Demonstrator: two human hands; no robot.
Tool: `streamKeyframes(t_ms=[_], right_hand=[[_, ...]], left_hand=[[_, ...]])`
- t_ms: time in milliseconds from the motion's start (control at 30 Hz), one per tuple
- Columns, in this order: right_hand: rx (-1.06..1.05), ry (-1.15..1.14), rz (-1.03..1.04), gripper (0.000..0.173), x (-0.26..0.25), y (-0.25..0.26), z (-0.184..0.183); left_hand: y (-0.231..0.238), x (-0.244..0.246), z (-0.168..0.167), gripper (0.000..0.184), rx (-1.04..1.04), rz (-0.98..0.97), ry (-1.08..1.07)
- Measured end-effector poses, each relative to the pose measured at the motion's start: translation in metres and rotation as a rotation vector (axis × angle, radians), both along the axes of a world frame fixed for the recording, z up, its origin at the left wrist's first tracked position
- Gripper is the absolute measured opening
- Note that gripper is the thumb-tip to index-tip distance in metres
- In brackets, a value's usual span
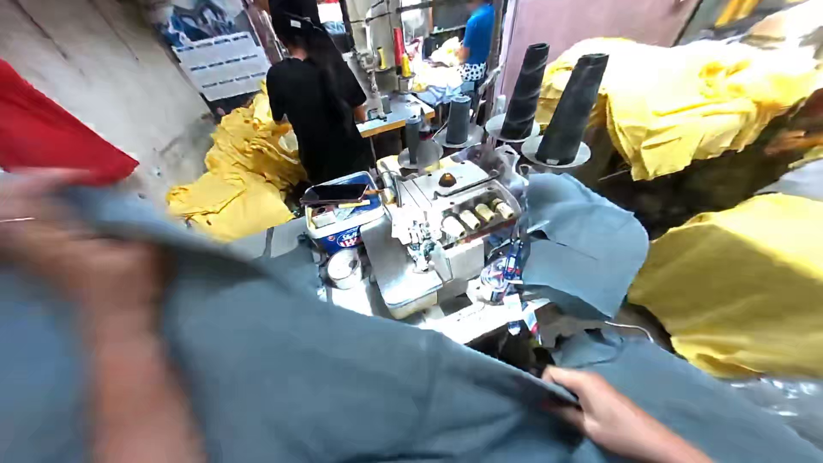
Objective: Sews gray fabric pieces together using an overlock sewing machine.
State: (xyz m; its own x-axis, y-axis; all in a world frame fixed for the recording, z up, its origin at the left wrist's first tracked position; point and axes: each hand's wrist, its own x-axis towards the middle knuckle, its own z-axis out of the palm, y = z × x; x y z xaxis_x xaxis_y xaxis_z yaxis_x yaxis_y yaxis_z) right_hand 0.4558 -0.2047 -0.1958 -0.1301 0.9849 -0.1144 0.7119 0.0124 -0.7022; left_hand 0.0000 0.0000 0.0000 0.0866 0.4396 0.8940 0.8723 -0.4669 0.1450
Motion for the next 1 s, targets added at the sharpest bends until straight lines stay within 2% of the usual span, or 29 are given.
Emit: streamKeyframes(t_ms=[33,100,133,200,267,300,333,367,400,467,533,600,700,800,867,933,1000], right_hand=[[-0.152,-0.094,-0.071,0.023,0.011,-0.012,-0.012],[-0.329,-0.224,-0.179,0.045,0.03,-0.034,-0.032],[-0.374,-0.229,-0.211,0.051,0.036,-0.041,-0.039],[-0.356,-0.105,-0.224,0.047,0.041,-0.047,-0.046],[-0.326,0.102,-0.2,0.032,0.03,-0.037,-0.043],[-0.257,0.186,-0.174,0.027,0.02,-0.026,-0.043],[-0.147,0.242,-0.156,0.025,0.008,-0.011,-0.046],[-0.001,0.267,-0.159,0.024,-0.007,0.008,-0.052],[0.139,0.286,-0.177,0.024,-0.024,0.029,-0.057],[0.296,0.357,-0.199,0.022,-0.059,0.07,-0.058],[0.17,0.488,-0.194,0.026,-0.086,0.101,-0.043],[0.035,0.533,-0.197,0.034,-0.105,0.122,-0.035],[0.177,0.451,-0.209,0.029,-0.109,0.131,-0.043],[0.454,0.376,-0.292,0.025,-0.083,0.119,-0.048],[0.579,0.178,-0.447,0.026,-0.038,0.112,-0.039],[0.573,-0.069,-0.626,0.029,0.03,0.11,-0.026],[0.436,-0.171,-0.758,0.043,0.097,0.114,-0.014]], left_hand=[[0.008,0.041,-0.034,0.077,-0.257,-0.079,-0.007],[0.036,0.107,-0.102,0.111,-0.721,-0.145,0.029],[0.05,0.13,-0.131,0.117,-0.889,-0.175,0.06],[0.056,0.155,-0.164,0.109,-0.996,-0.182,0.119],[0.044,0.162,-0.176,0.083,-0.787,-0.181,0.094],[0.04,0.162,-0.181,0.059,-0.627,-0.197,0.128],[0.036,0.161,-0.184,0.04,-0.536,-0.242,0.194],[0.033,0.159,-0.186,0.03,-0.501,-0.318,0.269],[0.029,0.157,-0.188,0.028,-0.503,-0.38,0.34],[0.024,0.153,-0.189,0.038,-0.55,-0.439,0.438],[0.024,0.155,-0.187,0.043,-0.576,-0.43,0.477],[0.029,0.16,-0.18,0.046,-0.699,-0.386,0.5],[0.043,0.168,-0.175,0.047,-0.808,-0.321,0.483],[0.042,0.169,-0.184,0.044,-0.657,-0.293,0.389],[0.029,0.172,-0.19,0.037,-0.476,-0.276,0.254],[0.009,0.178,-0.195,0.031,-0.307,-0.327,0.163],[-0.015,0.19,-0.197,0.03,-0.219,-0.421,0.105]])
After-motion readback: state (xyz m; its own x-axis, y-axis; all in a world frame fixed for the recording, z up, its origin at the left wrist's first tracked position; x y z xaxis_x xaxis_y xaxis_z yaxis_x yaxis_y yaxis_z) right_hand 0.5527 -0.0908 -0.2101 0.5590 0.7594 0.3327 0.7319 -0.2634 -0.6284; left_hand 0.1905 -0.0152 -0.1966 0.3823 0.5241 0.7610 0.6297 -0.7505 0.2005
